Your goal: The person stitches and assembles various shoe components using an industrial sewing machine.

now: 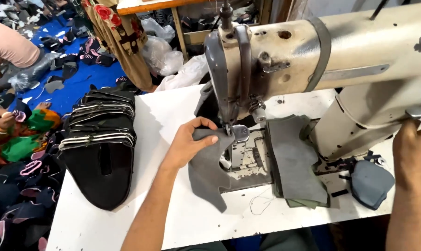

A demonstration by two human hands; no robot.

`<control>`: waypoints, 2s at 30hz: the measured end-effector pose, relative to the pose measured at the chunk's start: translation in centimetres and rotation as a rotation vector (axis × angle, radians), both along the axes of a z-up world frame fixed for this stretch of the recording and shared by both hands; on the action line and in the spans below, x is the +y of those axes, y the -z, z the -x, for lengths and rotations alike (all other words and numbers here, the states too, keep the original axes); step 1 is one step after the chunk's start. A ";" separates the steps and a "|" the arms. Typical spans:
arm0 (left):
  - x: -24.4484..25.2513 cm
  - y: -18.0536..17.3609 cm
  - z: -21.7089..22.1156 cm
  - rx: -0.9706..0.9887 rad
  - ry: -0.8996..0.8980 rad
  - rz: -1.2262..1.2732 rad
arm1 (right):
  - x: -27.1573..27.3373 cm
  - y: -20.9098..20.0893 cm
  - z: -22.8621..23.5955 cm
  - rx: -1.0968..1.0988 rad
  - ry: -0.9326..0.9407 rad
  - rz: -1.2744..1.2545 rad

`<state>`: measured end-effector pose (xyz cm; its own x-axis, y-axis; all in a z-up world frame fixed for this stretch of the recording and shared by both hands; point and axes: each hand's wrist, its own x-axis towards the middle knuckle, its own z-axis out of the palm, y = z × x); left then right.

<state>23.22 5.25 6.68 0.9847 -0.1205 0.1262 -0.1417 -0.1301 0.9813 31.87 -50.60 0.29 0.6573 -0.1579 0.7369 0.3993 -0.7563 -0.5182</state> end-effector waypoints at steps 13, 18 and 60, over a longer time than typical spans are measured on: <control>0.2 -1.7 -0.6 0.071 0.037 -0.037 | 9.5 0.1 7.5 -0.025 -0.290 -0.641; -1.3 -1.8 1.0 0.066 -0.122 -0.067 | 27.0 -1.8 13.5 0.441 -0.741 -0.568; -8.8 3.1 11.7 -0.706 -0.362 -0.891 | 28.5 0.3 12.4 0.799 -0.871 -0.578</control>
